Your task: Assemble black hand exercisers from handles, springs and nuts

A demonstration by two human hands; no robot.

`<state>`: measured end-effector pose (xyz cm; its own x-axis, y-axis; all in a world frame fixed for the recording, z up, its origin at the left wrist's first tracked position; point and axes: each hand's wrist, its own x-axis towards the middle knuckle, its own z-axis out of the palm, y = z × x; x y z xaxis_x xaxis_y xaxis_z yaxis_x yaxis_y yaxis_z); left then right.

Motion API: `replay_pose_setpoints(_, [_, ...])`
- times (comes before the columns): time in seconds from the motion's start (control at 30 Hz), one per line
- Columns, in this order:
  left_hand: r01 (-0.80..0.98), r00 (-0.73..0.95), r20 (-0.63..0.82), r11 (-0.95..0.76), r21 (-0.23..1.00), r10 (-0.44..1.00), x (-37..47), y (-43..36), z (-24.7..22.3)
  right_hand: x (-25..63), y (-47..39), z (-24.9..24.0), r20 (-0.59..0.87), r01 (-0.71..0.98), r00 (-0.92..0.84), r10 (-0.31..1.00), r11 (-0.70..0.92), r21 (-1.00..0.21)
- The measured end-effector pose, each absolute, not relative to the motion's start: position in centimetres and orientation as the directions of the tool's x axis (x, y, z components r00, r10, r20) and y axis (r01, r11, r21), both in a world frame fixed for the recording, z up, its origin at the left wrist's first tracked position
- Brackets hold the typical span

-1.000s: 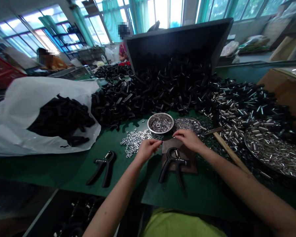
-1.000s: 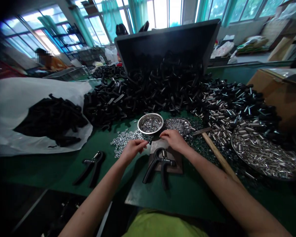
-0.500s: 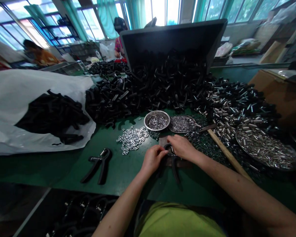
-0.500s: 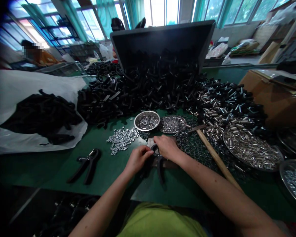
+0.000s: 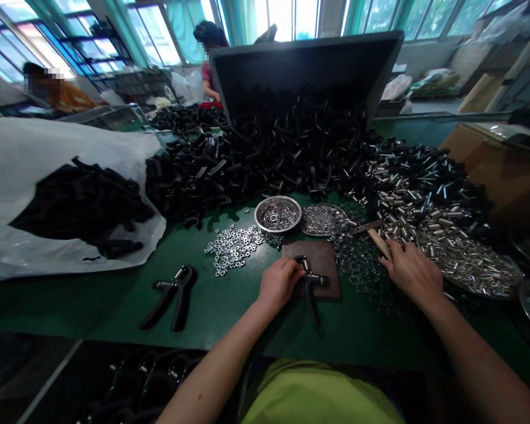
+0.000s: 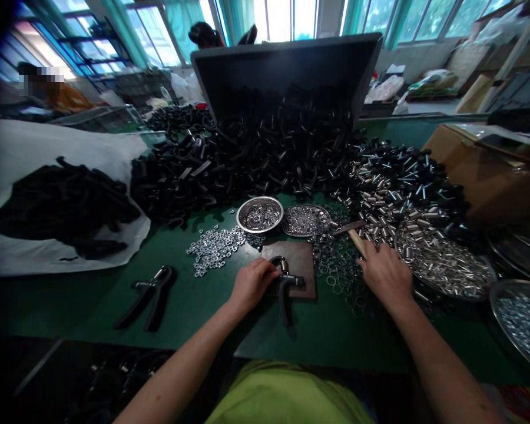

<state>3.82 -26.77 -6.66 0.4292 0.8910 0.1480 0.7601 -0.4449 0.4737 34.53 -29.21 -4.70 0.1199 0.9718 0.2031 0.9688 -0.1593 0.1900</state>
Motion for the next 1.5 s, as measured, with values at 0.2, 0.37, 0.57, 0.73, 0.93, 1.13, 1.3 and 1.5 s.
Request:
replay_pose_setpoints(0.2, [0.795,0.565,0.129,-0.580,0.178,0.815,4.1,-27.8,-5.8,36.0,-30.2,-6.0,0.204,0.959,0.232,0.951,-0.258,0.113])
replay_pose_setpoints(0.37, [0.820,0.557,0.060,-0.560,0.118,0.828,3.6,-29.8,-5.2,32.1,-30.7,-2.6,0.171,0.935,0.077,0.982,-0.012,-0.353])
replay_pose_setpoints(0.57, [0.887,0.450,-0.046,-0.441,0.138,0.892,3.6,-31.0,-5.4,27.0,-32.0,-3.1,0.027,0.788,-0.235,0.972,0.207,-0.579])
replay_pose_setpoints(0.73, [0.833,0.422,0.008,-0.391,0.391,0.907,3.2,-30.2,-5.4,29.1,-32.8,-4.7,0.084,0.896,-0.118,0.989,0.143,-0.421])
replay_pose_setpoints(0.93, [-0.006,0.305,-0.392,0.414,0.910,0.868,3.9,-30.7,-5.9,34.5,-34.1,-6.8,0.244,0.974,0.199,0.949,-0.219,0.055])
replay_pose_setpoints(1.13, [-0.334,0.271,-0.564,0.626,0.705,0.780,6.9,-32.9,-5.9,35.3,-32.9,-7.5,0.324,0.971,0.138,0.936,-0.192,0.140])
replay_pose_setpoints(1.3, [-0.209,0.322,-0.481,0.556,0.804,0.816,6.8,-34.0,-3.9,31.5,-26.5,-5.5,0.301,0.990,-0.106,0.948,0.130,-0.062])
replay_pose_setpoints(1.5, [0.127,0.314,-0.251,0.222,0.967,0.915,5.0,-31.0,-2.0,26.8,-16.7,-5.0,0.098,0.960,-0.238,0.966,0.249,-0.125])
